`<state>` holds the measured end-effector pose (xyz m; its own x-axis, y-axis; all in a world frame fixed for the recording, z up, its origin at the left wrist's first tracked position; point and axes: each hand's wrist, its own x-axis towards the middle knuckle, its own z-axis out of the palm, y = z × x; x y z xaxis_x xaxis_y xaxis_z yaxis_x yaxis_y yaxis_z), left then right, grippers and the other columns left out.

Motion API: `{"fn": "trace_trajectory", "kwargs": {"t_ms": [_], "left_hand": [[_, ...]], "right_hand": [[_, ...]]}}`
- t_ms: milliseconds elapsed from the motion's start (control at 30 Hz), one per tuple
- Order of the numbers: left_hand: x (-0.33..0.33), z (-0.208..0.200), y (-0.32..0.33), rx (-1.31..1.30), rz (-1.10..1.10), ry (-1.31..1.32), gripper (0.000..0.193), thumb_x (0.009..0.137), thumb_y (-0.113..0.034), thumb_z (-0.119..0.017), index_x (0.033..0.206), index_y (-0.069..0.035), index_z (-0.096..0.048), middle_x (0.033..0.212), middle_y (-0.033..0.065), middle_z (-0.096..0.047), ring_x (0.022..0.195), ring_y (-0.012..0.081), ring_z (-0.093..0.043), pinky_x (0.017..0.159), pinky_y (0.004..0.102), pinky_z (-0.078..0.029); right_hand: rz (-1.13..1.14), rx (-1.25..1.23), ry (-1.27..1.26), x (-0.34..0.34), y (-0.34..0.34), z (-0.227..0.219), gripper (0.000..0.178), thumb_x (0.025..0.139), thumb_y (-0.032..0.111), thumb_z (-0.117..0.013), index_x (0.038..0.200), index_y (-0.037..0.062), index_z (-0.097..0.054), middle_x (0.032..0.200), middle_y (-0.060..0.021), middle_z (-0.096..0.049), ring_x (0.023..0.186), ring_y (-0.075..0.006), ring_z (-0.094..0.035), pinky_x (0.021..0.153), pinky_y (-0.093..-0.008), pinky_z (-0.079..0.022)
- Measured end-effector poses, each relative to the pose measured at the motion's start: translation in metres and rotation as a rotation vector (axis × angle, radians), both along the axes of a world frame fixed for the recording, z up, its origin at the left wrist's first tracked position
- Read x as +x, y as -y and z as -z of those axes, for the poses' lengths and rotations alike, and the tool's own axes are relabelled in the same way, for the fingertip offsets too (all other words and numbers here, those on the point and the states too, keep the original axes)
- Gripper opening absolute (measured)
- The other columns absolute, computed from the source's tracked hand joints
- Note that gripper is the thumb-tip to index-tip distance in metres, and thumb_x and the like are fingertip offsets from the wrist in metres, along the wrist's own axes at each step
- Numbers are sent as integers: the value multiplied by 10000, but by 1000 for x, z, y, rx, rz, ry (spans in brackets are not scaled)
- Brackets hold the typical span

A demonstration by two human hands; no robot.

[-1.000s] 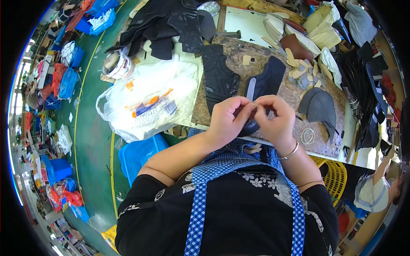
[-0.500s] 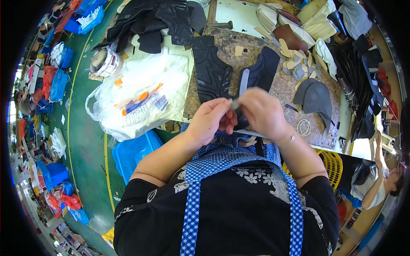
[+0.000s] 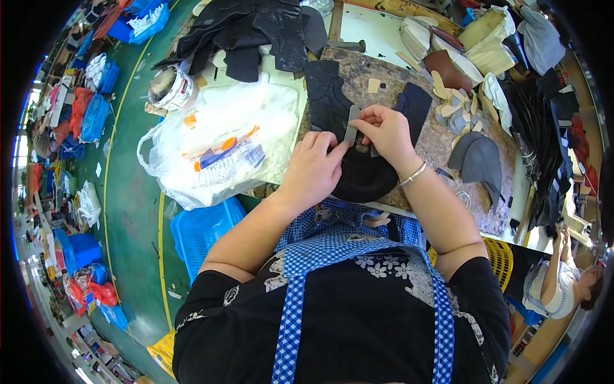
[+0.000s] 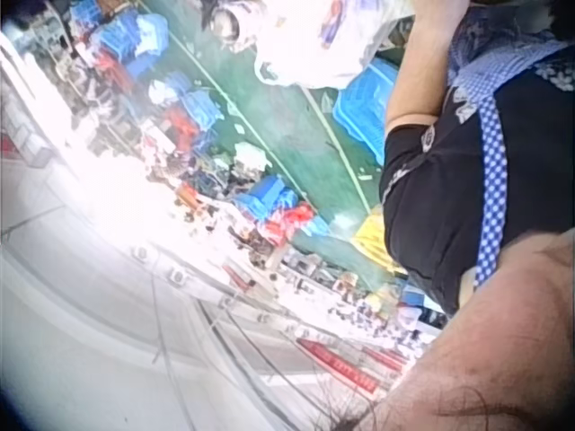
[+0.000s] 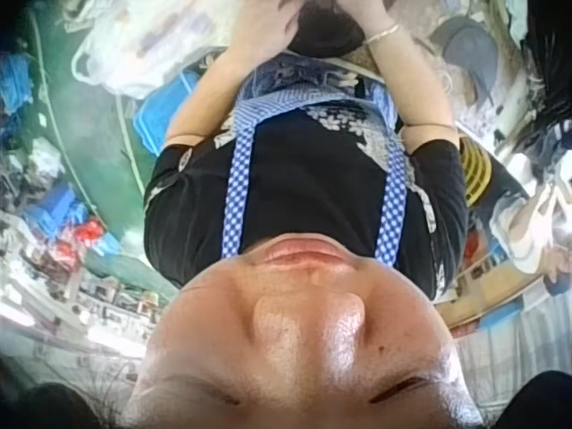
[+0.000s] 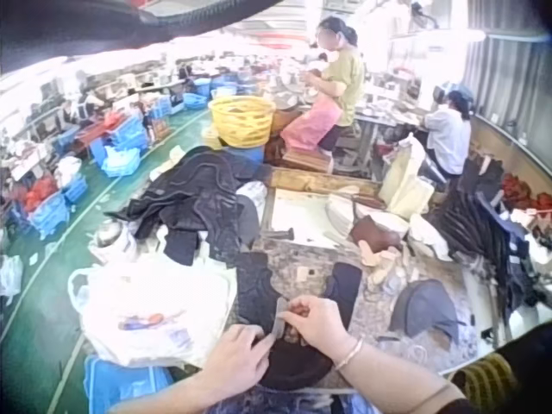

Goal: The person attaches reinforcement strips, white padding, and patch components onto shoe uppers by hand, peeling off adhesive backings and pressing the pieces together on the workbench.

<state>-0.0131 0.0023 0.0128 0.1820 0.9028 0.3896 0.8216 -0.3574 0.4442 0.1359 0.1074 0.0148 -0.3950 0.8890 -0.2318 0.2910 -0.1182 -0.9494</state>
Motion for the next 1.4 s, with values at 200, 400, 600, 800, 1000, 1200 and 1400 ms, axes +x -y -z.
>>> {"fn": "trace_trajectory", "kwargs": {"t_ms": [200, 400, 600, 800, 1000, 1200, 1400], "left_hand": [[-6, -2, -8, -68, 61, 36, 244, 738, -67, -598, 981, -49, -608, 845, 102, -543, 814, 277, -533, 725, 350, -454], [-102, -8, -28, -186, -598, 267, 297, 770, -179, -610, 1038, -53, -593, 984, 170, -619, 890, 325, -591, 785, 403, -465], [-177, 1, -35, -450, -661, -131, 567, 567, -343, -796, 1025, -67, -606, 1059, 100, -573, 1021, 269, -531, 855, 356, -416], [-195, 11, -54, -553, -442, -143, 523, 557, -305, -811, 958, -51, -594, 1044, 122, -566, 971, 286, -547, 818, 351, -439], [-197, 1, -64, -545, -405, -156, 592, 495, -350, -828, 946, -38, -604, 1060, 139, -565, 966, 308, -549, 814, 368, -439], [-165, -38, -50, -461, -509, -258, 374, 655, -267, -749, 900, -26, -599, 991, 157, -591, 806, 343, -574, 731, 351, -463], [-101, -77, -14, -369, -25, 745, 279, 842, -199, -588, 1035, -13, -509, 971, 93, -599, 858, 178, -587, 724, 306, -476]], "right_hand": [[1, 1027, 432, -2, 18, -20, 333, 651, 84, -716, 951, 15, -591, 900, -107, -586, 835, -281, -565, 673, -350, -481], [-370, 1107, 175, 17, 37, -23, 189, 646, 32, -686, 819, 26, -610, 826, -94, -601, 800, -263, -568, 690, -345, -468], [-246, 948, 127, 23, 45, -22, 134, 650, -4, -684, 751, 16, -598, 785, -87, -609, 761, -274, -570, 676, -339, -464], [-274, 995, 134, 12, 39, -28, 131, 669, -4, -683, 767, 11, -597, 797, -97, -610, 773, -273, -576, 686, -341, -460], [-293, 1042, 64, 0, 45, -31, 147, 656, 18, -694, 769, 29, -600, 793, -85, -602, 767, -266, -565, 667, -341, -467], [-296, 1070, 94, 4, 50, -33, 177, 664, 21, -691, 820, 31, -609, 814, -90, -604, 788, -271, -568, 684, -347, -473], [-248, 1416, 117, -8, 60, -76, 339, 656, -5, -656, 989, 25, -600, 901, -98, -611, 872, -283, -585, 729, -355, -484]]}}
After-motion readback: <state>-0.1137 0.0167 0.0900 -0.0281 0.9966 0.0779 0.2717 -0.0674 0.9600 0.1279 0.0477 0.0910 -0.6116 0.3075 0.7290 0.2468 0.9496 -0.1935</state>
